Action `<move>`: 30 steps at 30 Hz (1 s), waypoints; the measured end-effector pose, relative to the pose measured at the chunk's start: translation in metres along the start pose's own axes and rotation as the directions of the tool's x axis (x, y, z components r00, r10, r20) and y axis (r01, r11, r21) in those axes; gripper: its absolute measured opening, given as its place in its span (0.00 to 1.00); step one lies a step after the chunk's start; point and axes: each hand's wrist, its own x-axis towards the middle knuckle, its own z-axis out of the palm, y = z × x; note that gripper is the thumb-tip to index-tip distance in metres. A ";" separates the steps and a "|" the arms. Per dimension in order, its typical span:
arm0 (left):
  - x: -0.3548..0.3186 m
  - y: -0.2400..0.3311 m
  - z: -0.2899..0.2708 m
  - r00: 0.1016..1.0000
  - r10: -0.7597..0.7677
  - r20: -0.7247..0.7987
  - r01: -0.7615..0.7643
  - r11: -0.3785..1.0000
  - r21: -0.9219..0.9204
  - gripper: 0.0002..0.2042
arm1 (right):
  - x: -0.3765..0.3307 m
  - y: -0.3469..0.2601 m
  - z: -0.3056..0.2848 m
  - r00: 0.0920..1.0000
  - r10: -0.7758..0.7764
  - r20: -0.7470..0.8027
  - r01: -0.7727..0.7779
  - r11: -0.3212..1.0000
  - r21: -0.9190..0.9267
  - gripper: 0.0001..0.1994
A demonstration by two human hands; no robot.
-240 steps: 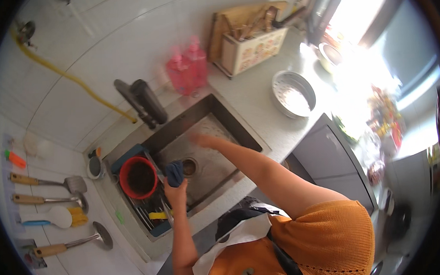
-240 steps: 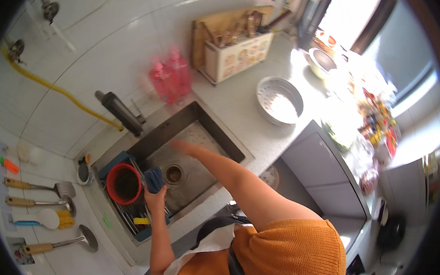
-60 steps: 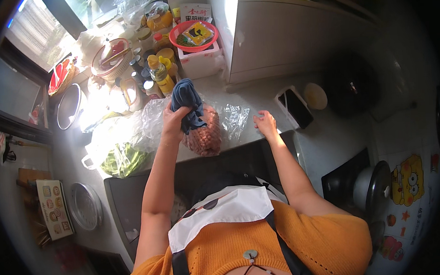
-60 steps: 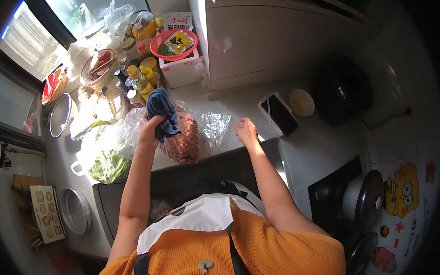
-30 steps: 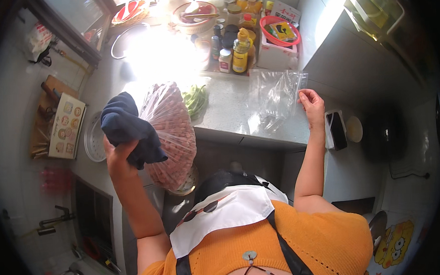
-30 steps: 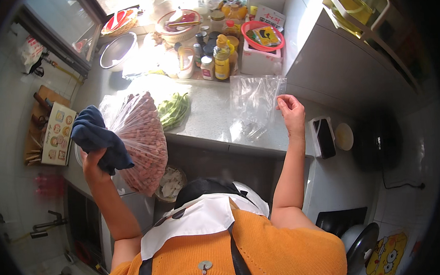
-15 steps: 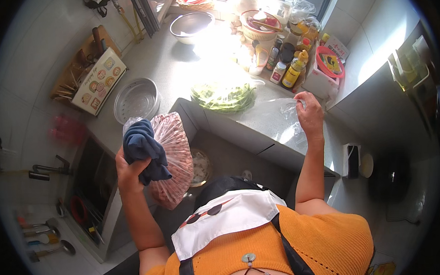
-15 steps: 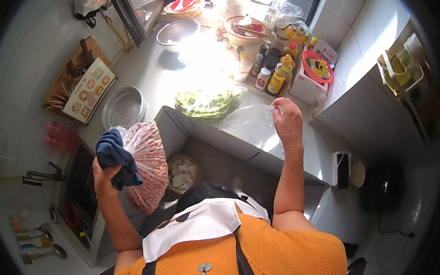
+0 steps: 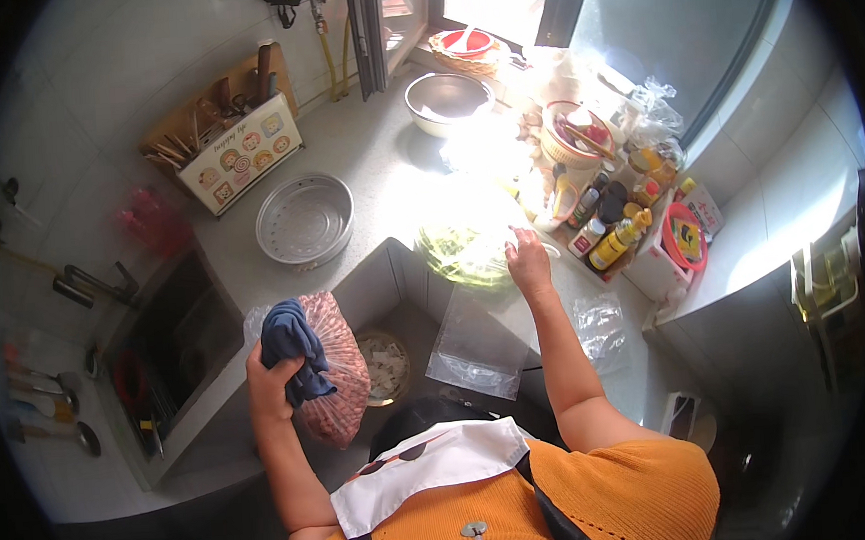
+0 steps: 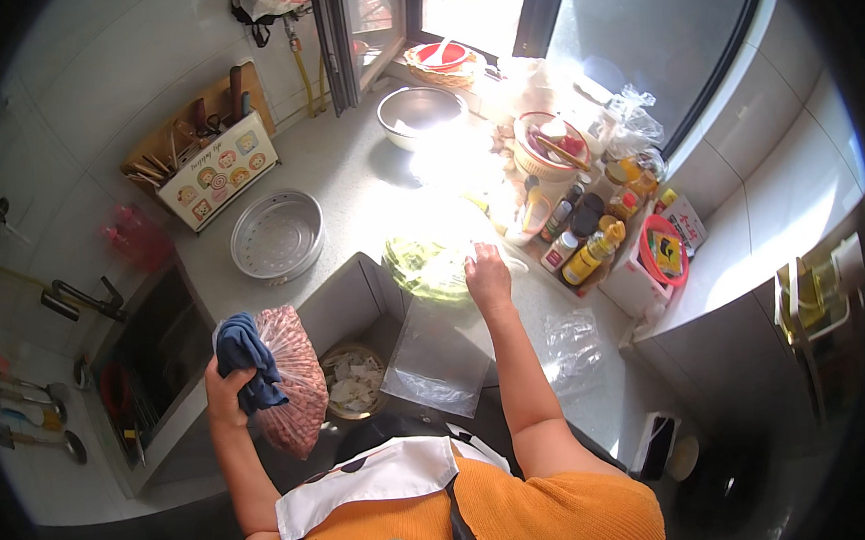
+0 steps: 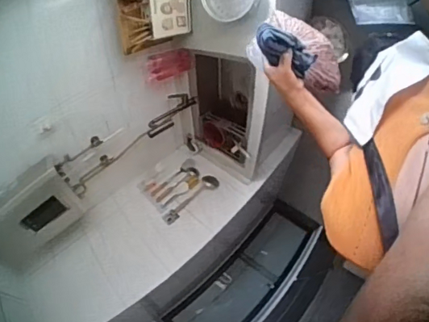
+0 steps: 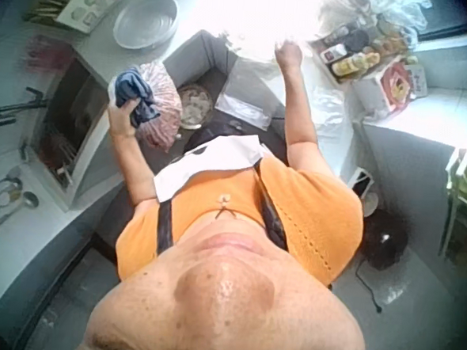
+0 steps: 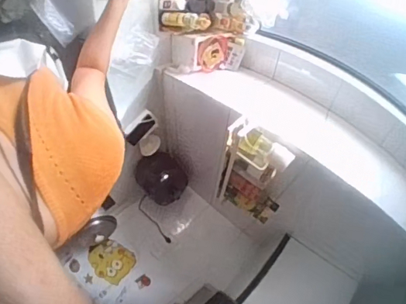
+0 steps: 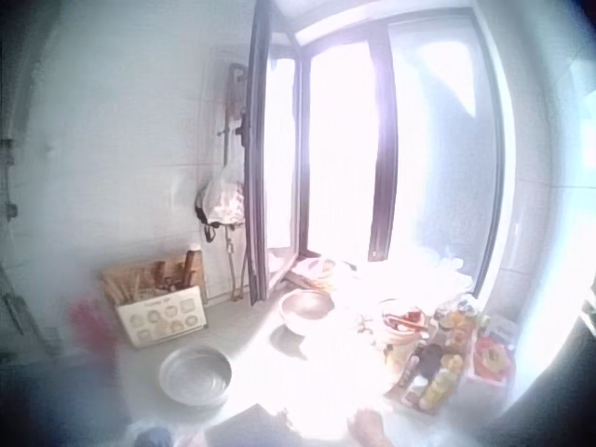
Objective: The person washes a cloth by rinsing it under a running faucet, rubbing it together, and wringing it out before carrying it and bags of produce to a different counter.
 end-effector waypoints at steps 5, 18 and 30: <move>-0.004 -0.011 0.000 0.970 -0.037 -0.241 0.052 0.997 0.057 0.17 | 0.041 -0.013 0.037 0.886 0.185 0.425 -0.073 0.961 -0.267 0.23; -0.091 -0.039 -0.032 0.812 -0.052 -0.582 0.066 0.998 0.003 0.19 | 0.047 -0.013 0.052 0.978 -0.066 0.200 0.078 0.995 -0.056 0.11; -0.228 -0.039 -0.094 0.673 0.049 -0.738 -0.109 0.993 -0.034 0.21 | -0.027 -0.145 -0.009 0.918 -0.340 0.204 0.290 0.927 0.236 0.09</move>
